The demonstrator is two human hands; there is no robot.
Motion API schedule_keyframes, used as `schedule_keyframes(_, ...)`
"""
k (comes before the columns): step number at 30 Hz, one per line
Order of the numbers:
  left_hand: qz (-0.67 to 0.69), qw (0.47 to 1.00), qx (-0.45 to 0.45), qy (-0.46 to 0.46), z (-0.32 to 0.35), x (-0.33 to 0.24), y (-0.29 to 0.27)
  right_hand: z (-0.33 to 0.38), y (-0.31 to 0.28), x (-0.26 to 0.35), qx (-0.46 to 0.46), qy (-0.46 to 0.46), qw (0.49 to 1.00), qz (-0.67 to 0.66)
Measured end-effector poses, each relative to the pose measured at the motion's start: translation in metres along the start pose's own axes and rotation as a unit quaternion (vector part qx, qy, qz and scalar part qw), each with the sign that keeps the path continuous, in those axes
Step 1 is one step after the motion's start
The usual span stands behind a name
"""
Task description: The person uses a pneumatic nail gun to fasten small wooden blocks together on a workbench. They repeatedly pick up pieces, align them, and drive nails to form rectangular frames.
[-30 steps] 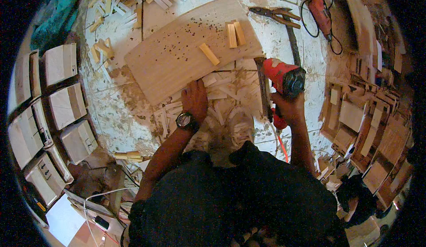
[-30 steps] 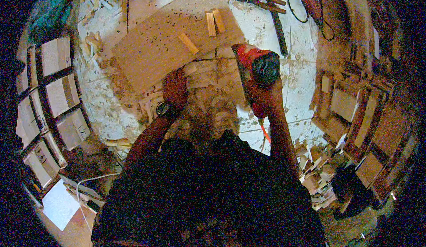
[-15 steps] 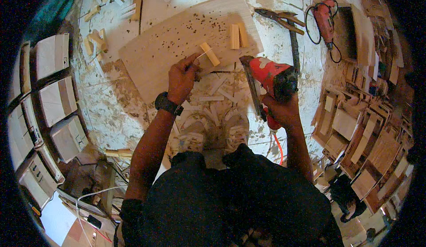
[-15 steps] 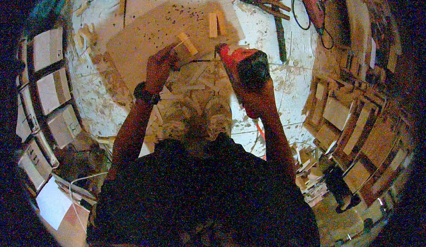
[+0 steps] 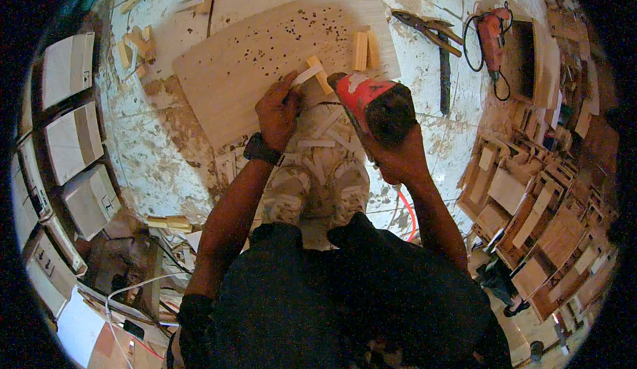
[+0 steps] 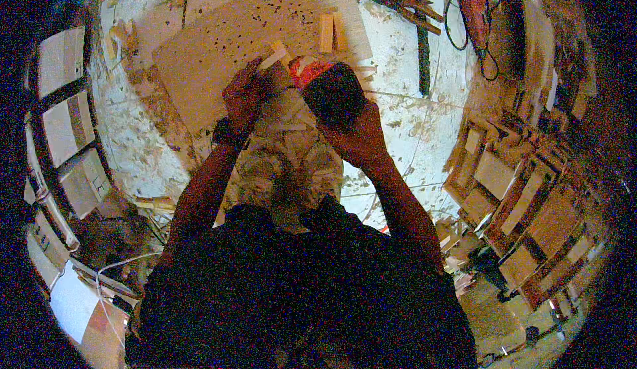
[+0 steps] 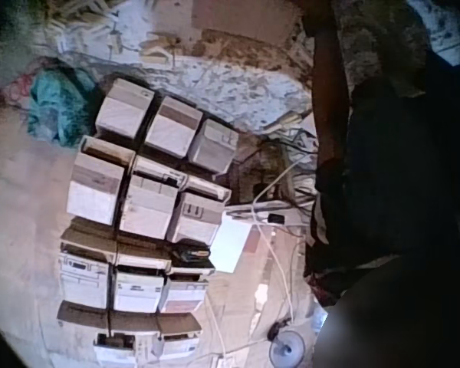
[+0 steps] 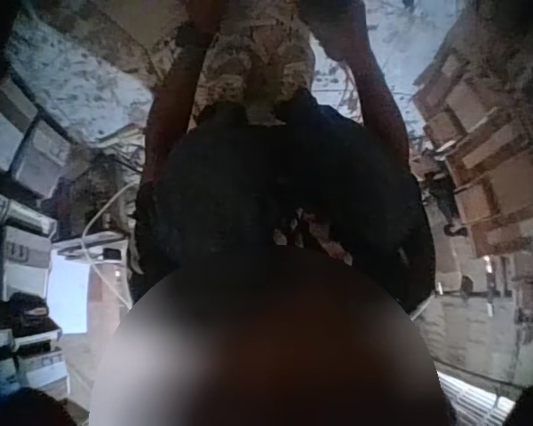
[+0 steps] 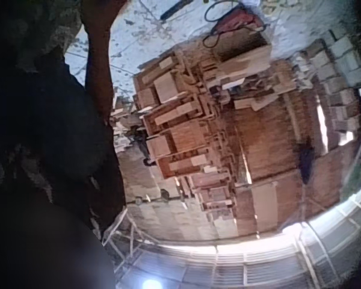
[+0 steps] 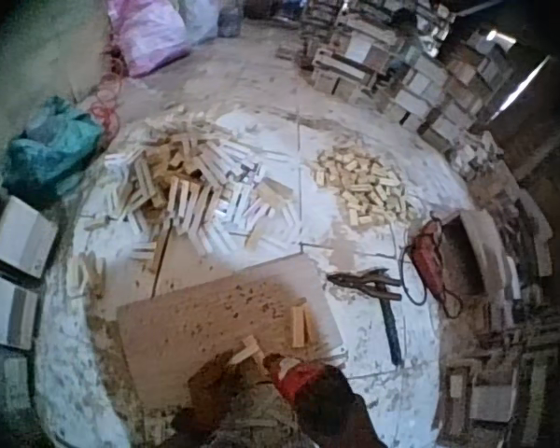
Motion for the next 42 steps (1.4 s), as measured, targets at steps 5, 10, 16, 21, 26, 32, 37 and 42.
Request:
schedule_keyframes(5, -0.036, 0.997, -0.017, 0.07, -0.004, 0.003, 0.002, -0.01, 0.009, 0.012, -0.003, 0.028, 0.998, 0.057)
schedule_keyframes(10, -0.065, 0.994, -0.021, 0.086, -0.006, 0.004, 0.003, -0.019, 0.018, 0.014, -0.023, -0.025, 0.999, 0.027)
schedule_keyframes(16, -0.054, 0.992, -0.038, 0.112, -0.006, 0.005, 0.004, -0.022, 0.025, 0.019, -0.018, 0.017, 0.997, 0.069)
schedule_keyframes(21, -0.035, 0.995, -0.033, 0.089, -0.006, 0.002, 0.002, -0.022, 0.028, 0.021, -0.023, 0.01, 0.998, 0.051)
schedule_keyframes(26, -0.07, 0.995, -0.006, 0.076, -0.006, 0.001, 0.001, -0.024, 0.031, 0.015, -0.058, -0.016, 0.996, 0.065)
schedule_keyframes(32, -0.064, 0.994, -0.014, 0.09, -0.007, 0.003, 0.003, -0.024, 0.031, 0.019, -0.064, -0.032, 0.992, 0.1)
schedule_keyframes(37, -0.043, 0.997, 0.011, 0.062, -0.005, 0.002, 0.002, -0.02, 0.029, 0.03, -0.022, 0.008, 0.991, 0.132)
schedule_keyframes(42, -0.075, 0.996, 0.035, 0.043, -0.004, -0.001, 0.001, -0.018, 0.029, 0.035, -0.003, 0.029, 0.991, 0.129)
Point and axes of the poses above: each hand's wrist, its own z-axis away from the middle knuckle, its own y-axis out of the palm, x = y × z, the point moved 1 cm from there along -z, towards the middle knuckle, and after that the axes turned 12 degrees about y, right-handed, at the moved point
